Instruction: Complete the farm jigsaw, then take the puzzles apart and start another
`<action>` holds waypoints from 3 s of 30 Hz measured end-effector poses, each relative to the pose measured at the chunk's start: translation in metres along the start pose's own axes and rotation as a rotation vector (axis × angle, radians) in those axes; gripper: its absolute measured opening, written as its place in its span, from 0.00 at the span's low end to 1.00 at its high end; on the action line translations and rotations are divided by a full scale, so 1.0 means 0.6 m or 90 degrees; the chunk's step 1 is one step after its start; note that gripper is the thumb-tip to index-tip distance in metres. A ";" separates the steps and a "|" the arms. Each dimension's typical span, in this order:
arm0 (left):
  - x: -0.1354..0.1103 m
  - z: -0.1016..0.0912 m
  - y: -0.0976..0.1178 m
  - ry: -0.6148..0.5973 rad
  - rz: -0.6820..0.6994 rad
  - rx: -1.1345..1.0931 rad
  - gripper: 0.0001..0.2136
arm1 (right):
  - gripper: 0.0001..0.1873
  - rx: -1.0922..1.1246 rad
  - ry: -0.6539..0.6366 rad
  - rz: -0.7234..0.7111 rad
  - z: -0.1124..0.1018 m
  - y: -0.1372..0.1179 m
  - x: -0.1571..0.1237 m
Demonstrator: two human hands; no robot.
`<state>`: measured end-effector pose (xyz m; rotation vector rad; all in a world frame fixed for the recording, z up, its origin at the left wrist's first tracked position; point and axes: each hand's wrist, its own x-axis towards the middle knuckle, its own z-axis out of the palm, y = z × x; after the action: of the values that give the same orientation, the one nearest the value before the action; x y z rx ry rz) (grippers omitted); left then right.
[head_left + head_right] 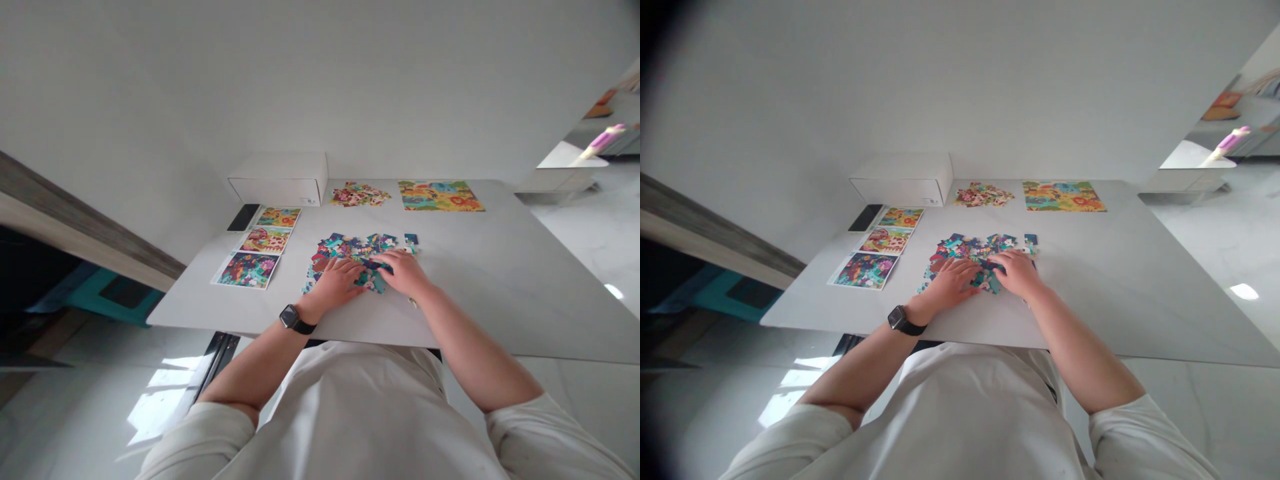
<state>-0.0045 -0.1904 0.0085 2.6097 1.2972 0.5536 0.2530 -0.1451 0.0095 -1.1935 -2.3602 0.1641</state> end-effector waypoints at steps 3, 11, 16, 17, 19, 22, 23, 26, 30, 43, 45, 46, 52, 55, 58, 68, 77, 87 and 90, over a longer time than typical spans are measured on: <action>-0.005 -0.007 -0.006 0.063 -0.094 0.046 0.22 | 0.18 -0.022 -0.030 0.017 0.003 -0.010 -0.001; 0.003 0.003 0.005 0.043 0.065 -0.040 0.28 | 0.17 -0.023 -0.054 0.018 -0.004 -0.006 0.000; 0.013 0.001 0.019 0.032 0.075 -0.025 0.23 | 0.16 0.017 -0.053 -0.003 -0.005 0.000 -0.001; 0.013 -0.001 0.020 0.030 0.084 -0.018 0.22 | 0.17 0.029 -0.050 -0.008 -0.004 0.002 -0.001; 0.013 -0.007 0.023 0.028 0.102 -0.006 0.18 | 0.18 0.054 -0.042 -0.013 -0.004 0.005 0.001; 0.009 -0.012 0.025 0.043 0.103 -0.003 0.13 | 0.15 0.092 -0.026 -0.006 -0.005 0.009 0.004; 0.008 -0.013 0.024 0.052 0.095 -0.007 0.12 | 0.14 0.102 -0.022 -0.005 -0.006 0.010 0.004; 0.008 -0.009 0.019 0.071 0.040 -0.010 0.14 | 0.12 0.112 -0.018 -0.022 -0.011 0.010 0.004; 0.014 -0.001 0.015 0.075 -0.029 -0.018 0.14 | 0.15 0.149 -0.038 -0.093 -0.016 0.005 0.000; 0.008 0.005 0.016 0.130 -0.056 -0.042 0.14 | 0.12 0.152 0.033 0.005 -0.031 0.008 0.000; 0.005 0.008 0.020 0.101 -0.081 0.015 0.21 | 0.13 0.163 0.085 0.032 -0.035 0.011 0.001; 0.005 0.008 0.023 0.090 -0.094 0.040 0.24 | 0.14 0.161 0.106 0.046 -0.036 0.013 0.001; 0.003 0.009 0.031 0.054 -0.117 0.093 0.25 | 0.20 0.130 0.131 0.168 -0.028 0.017 0.005; 0.000 0.008 0.025 0.058 -0.121 0.093 0.23 | 0.18 0.147 0.140 0.210 -0.022 0.021 0.008; -0.002 0.005 0.015 0.052 -0.115 0.076 0.23 | 0.16 0.160 0.141 0.236 -0.019 0.028 0.009; -0.009 -0.002 0.002 0.047 -0.017 -0.081 0.26 | 0.13 0.228 0.093 0.233 0.000 0.035 0.011; 0.020 0.000 0.015 0.189 -0.152 -0.376 0.17 | 0.16 0.283 -0.044 0.051 0.009 -0.025 0.004; 0.026 -0.005 0.002 0.226 -0.192 -0.502 0.17 | 0.24 0.292 -0.039 0.073 -0.021 -0.034 0.008; 0.030 0.003 -0.003 0.215 -0.181 -0.558 0.17 | 0.28 0.346 -0.098 0.048 -0.012 -0.034 0.003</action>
<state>0.0049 -0.1753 0.0107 1.6347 1.1124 1.2074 0.2412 -0.1571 0.0229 -1.0223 -2.1828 0.8874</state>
